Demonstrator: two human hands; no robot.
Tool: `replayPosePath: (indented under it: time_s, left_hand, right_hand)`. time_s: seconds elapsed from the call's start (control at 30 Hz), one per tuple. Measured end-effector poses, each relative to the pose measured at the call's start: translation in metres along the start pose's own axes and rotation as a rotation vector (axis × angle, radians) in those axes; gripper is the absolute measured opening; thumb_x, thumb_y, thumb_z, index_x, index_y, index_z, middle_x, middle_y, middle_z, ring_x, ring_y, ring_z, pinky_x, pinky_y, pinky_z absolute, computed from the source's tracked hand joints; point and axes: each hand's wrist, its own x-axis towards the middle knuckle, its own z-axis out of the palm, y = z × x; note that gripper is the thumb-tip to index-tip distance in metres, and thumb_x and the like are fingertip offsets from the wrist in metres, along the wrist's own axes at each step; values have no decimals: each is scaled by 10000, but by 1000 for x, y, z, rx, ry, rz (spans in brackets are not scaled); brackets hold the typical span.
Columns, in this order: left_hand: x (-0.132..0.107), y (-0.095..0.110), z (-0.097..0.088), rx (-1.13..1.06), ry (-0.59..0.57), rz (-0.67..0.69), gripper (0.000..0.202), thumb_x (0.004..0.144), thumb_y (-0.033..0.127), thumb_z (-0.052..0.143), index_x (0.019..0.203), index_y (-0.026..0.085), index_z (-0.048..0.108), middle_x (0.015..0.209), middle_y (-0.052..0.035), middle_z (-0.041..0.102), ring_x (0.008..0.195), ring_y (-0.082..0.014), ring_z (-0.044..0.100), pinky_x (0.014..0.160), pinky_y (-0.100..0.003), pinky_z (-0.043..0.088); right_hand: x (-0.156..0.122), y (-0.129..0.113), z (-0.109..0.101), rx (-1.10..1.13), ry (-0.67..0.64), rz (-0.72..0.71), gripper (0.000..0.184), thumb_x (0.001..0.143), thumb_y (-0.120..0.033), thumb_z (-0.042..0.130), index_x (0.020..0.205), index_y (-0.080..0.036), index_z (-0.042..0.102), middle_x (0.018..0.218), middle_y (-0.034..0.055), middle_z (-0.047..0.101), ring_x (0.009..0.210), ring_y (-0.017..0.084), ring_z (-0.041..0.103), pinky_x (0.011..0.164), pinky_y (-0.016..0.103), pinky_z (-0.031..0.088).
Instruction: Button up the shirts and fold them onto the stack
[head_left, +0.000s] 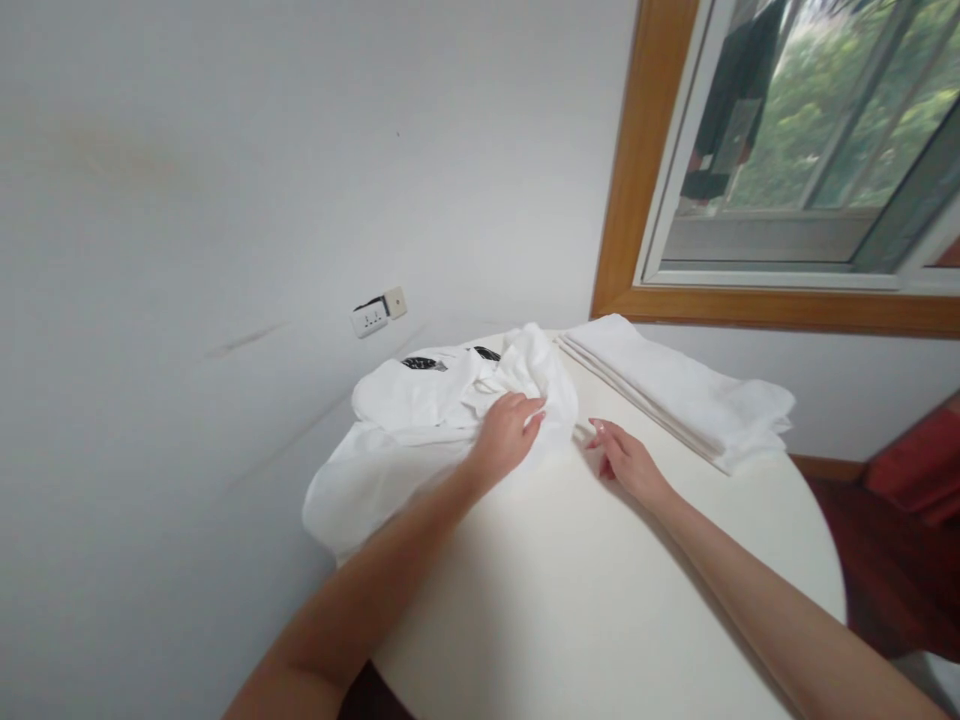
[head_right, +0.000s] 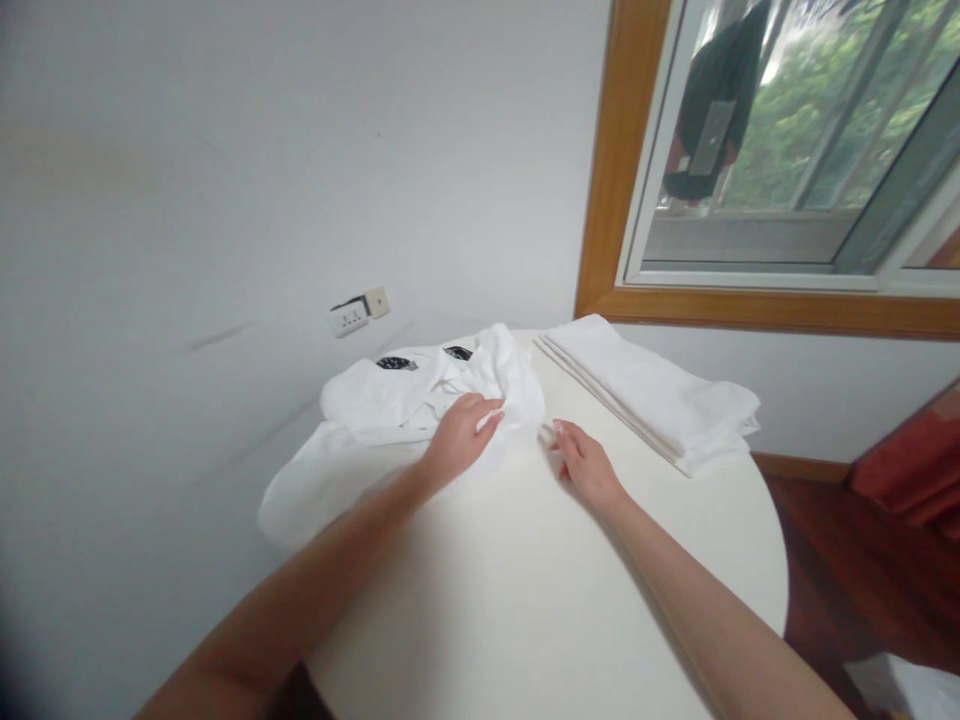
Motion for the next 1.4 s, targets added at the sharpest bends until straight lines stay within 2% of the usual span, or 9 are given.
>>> replayPosePath:
  time_s: [0.13, 0.27, 0.5, 0.7, 0.8, 0.93, 1.13, 1.23, 1.4]
  left_hand:
    - [-16, 19, 12, -49, -179, 99, 322, 937, 243, 478, 1232, 193, 598, 986, -83, 646, 964, -220, 579, 858, -355, 471]
    - [-27, 33, 16, -123, -245, 138, 318, 936, 225, 468, 1232, 214, 585, 991, -71, 624, 998, -218, 567, 897, -363, 459]
    - [-42, 67, 13, -187, -343, 213, 293, 931, 194, 458, 1190, 202, 593, 992, -75, 610, 988, -219, 559, 906, -357, 458]
    - [-43, 81, -19, -172, -385, 281, 284, 928, 202, 476, 1188, 181, 590, 1095, -90, 661, 1049, -224, 585, 949, -383, 457]
    - [-32, 69, -46, -194, -322, 288, 274, 938, 259, 477, 1164, 193, 618, 1150, -84, 674, 1103, -224, 585, 987, -392, 448]
    - [-5, 21, -69, -29, -266, 150, 304, 946, 300, 436, 1110, 176, 661, 1149, -91, 683, 1123, -238, 582, 1020, -401, 427]
    - [15, -57, -48, 222, -308, -103, 599, 862, 542, 528, 1327, 164, 531, 1353, -127, 567, 1255, -302, 498, 1079, -426, 345]
    - [8, -66, -32, 152, -382, -168, 675, 841, 633, 507, 1338, 177, 529, 1338, -134, 584, 1225, -311, 532, 1037, -413, 383]
    - [-8, -52, -23, -20, -383, -121, 465, 896, 573, 439, 1080, 229, 691, 1112, -64, 710, 1044, -260, 631, 926, -359, 452]
  right_hand:
    - [3, 5, 2, 189, 53, 108, 707, 862, -606, 496, 1411, -169, 414, 1170, 153, 630, 665, 159, 649, 481, 249, 484]
    - [10, 13, 5, 224, 130, 164, 797, 778, -598, 607, 1432, -196, 392, 1290, 174, 531, 684, 157, 650, 456, 247, 484]
    - [14, 19, -1, -78, 141, 43, 491, 764, -426, 537, 1134, -127, 658, 811, 35, 642, 605, 143, 527, 554, 268, 442]
    - [13, 16, -26, -171, 233, -34, 420, 764, -377, 461, 976, -118, 713, 801, 50, 672, 658, 176, 529, 633, 296, 425]
    - [16, 21, -48, -175, 343, -3, 471, 733, -404, 469, 1008, -109, 711, 774, 56, 663, 645, 186, 518, 620, 303, 417]
    - [20, 28, -69, -186, 551, 38, 490, 703, -439, 487, 1001, -112, 698, 699, 30, 608, 606, 174, 476, 602, 295, 385]
    - [20, 26, -74, -124, 648, 0, 275, 716, -359, 457, 844, -174, 615, 627, -34, 488, 578, 147, 412, 574, 268, 329]
    - [17, 18, -73, -85, 710, -34, 193, 745, -318, 408, 810, -194, 541, 658, -32, 474, 631, 155, 435, 602, 268, 336]
    - [14, 16, -75, -73, 800, -76, 152, 779, -266, 352, 817, -204, 485, 781, 7, 509, 802, 183, 480, 725, 294, 370]
